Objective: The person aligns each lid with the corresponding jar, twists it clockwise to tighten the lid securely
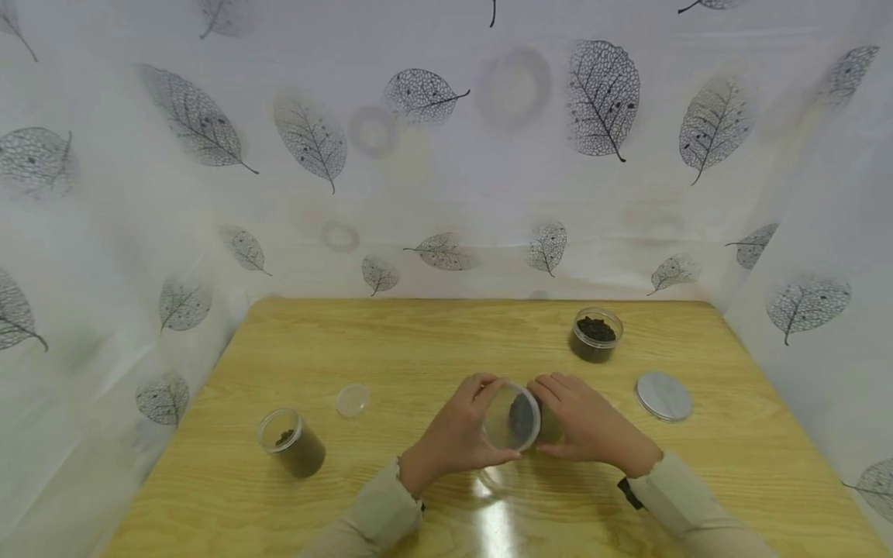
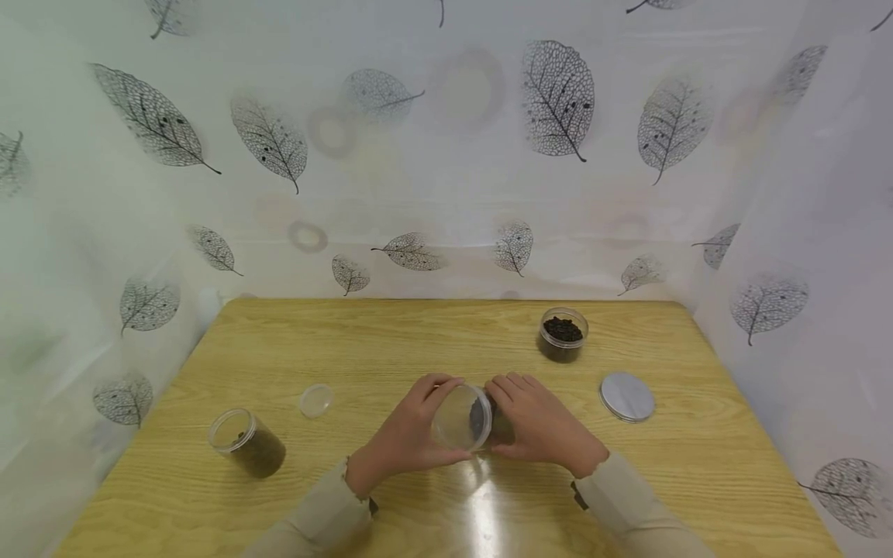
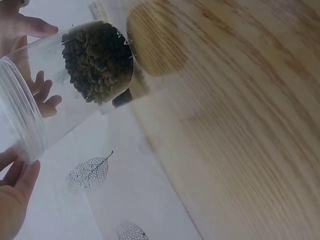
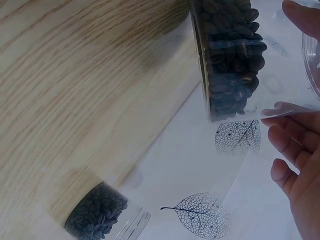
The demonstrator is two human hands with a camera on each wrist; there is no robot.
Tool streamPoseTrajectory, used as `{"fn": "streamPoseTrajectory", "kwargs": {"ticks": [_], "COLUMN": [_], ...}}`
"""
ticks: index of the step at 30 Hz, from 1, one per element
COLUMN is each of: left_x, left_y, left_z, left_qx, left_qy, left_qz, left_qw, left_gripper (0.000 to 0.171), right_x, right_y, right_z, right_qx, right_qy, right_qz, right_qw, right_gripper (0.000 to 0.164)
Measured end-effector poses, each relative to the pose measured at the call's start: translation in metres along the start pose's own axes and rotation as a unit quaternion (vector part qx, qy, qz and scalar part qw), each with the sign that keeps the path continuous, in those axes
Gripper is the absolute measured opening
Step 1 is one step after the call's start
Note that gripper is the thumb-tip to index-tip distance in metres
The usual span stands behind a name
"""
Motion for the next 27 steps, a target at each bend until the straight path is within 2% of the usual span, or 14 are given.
{"fn": "streamPoseTrajectory", "kwargs": {"ticks": [15,27], "left_x": [0.0009,-0.0008], "left_y": [0.0000,0.0010], "left_z": [0.0011,0.0000], "left_qx": [0.005,-0.007], "left_qy": [-0.013,-0.017], "left_qz": [0.011,0.014], "left_qw": [0.9998,0.9997], "left_gripper": [0.098,0.098], "right_x": [0.0031,0.0025], "right_y": [0.0014,0.0015], "right_z": [-0.0020,-0.0032], "right_qx": [-0.011,-0.014], "right_qy": [-0.010,-0.008], "right_qz": [-0.012,-0.003], "right_qw": [1.000,1.000], "right_gripper": [0.088,0.085]}}
Point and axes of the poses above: each hand's wrist, its own y-axis towards the middle knuckle, its own z-axis out of the palm, x = y × z, the point moved 6 cm from there along y, towards the middle knuckle, and after that the axes turned 13 degrees about y, right-handed, at the moved point
